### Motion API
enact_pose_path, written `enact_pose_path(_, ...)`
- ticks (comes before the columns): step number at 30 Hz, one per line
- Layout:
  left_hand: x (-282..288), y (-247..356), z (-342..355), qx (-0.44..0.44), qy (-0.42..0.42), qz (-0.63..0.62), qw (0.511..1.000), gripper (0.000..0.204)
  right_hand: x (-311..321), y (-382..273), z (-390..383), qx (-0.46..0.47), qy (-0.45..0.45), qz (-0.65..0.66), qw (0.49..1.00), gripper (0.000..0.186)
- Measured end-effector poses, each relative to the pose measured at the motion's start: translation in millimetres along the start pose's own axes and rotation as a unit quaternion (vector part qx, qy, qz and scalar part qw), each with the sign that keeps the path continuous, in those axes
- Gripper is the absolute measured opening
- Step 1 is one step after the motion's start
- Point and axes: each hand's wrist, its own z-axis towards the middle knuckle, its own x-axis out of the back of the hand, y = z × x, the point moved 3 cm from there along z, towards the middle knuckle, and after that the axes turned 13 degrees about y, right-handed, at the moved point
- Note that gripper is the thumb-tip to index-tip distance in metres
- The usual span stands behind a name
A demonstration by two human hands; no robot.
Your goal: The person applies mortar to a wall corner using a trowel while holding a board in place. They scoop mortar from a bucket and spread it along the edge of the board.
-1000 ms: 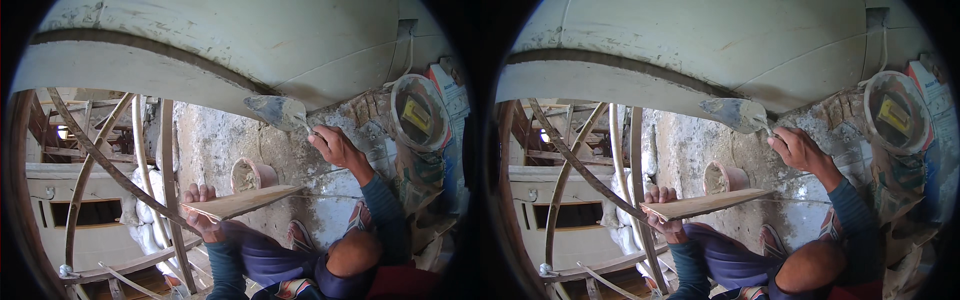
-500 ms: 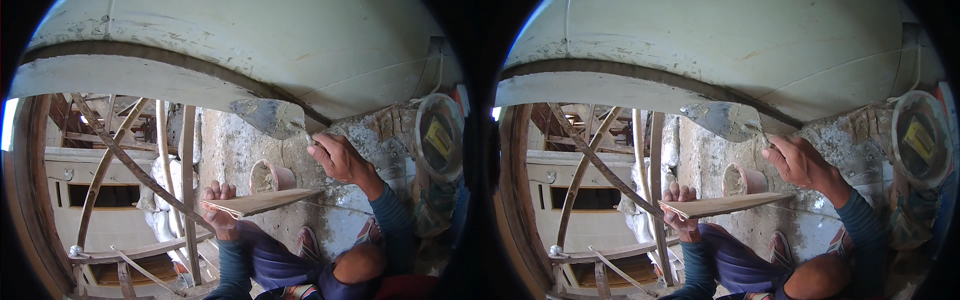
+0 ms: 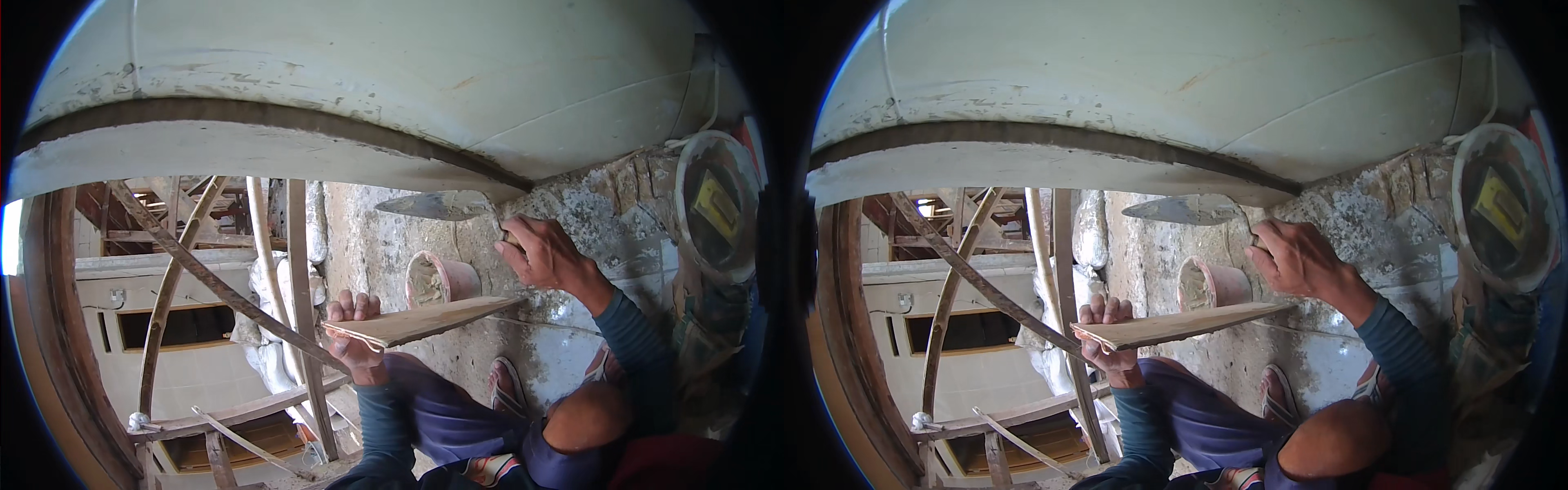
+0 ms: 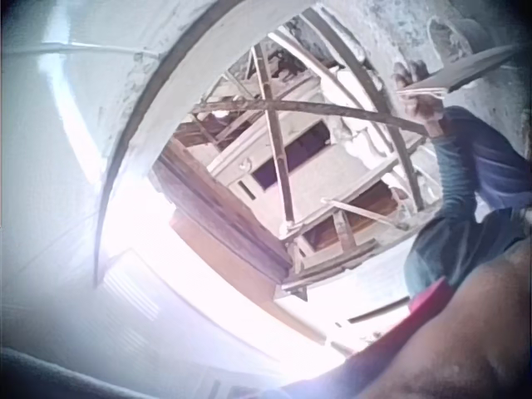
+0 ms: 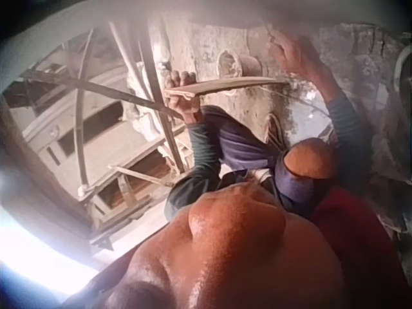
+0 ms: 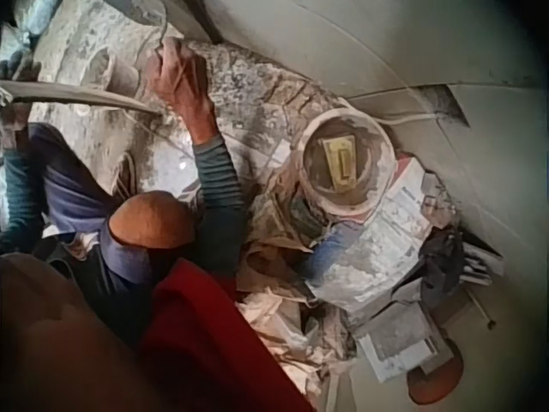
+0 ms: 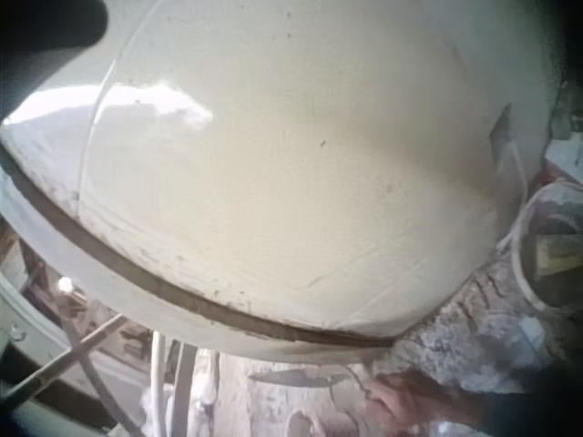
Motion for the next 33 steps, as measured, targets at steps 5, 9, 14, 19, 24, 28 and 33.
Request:
enact_pose_path(5, 2, 3, 0, -0.012, 0.006, 0.026, 1.0, 0.033, -3, 11, -7, -0.013, 0.002, -0.002, 1.0, 0.021)
enact_pose_path(9, -1, -2, 1, 0.004, -0.008, 0.008, 1.0, 0.034, -4, 22, -21, -0.028, -0.016, -0.012, 0.999, 0.022)
enact_pose_path(14, -3, -1, 1, 0.0, -0.011, 0.021, 1.0, 0.035, -5, 32, -28, -0.047, -0.009, -0.019, 0.999, 0.022)
enact_pose_path(19, -6, 1, 1, 0.012, -0.023, -0.009, 1.0, 0.036, -2, 45, -47, -0.076, -0.063, -0.044, 0.994, 0.022)
enact_pose_path(24, -2, 7, -3, 0.001, -0.025, -0.002, 1.0, 0.041, -2, 58, -65, -0.119, -0.091, -0.077, 0.986, 0.023)
enact_pose_path(28, -3, 8, -8, -0.008, -0.024, 0.0, 1.0, 0.042, 8, 73, -69, -0.181, -0.114, -0.117, 0.97, 0.026)
enact_pose_path(33, -20, 15, -19, -0.037, -0.008, -0.011, 0.999, 0.028, 30, 78, -52, -0.174, -0.132, -0.182, 0.959, 0.026)
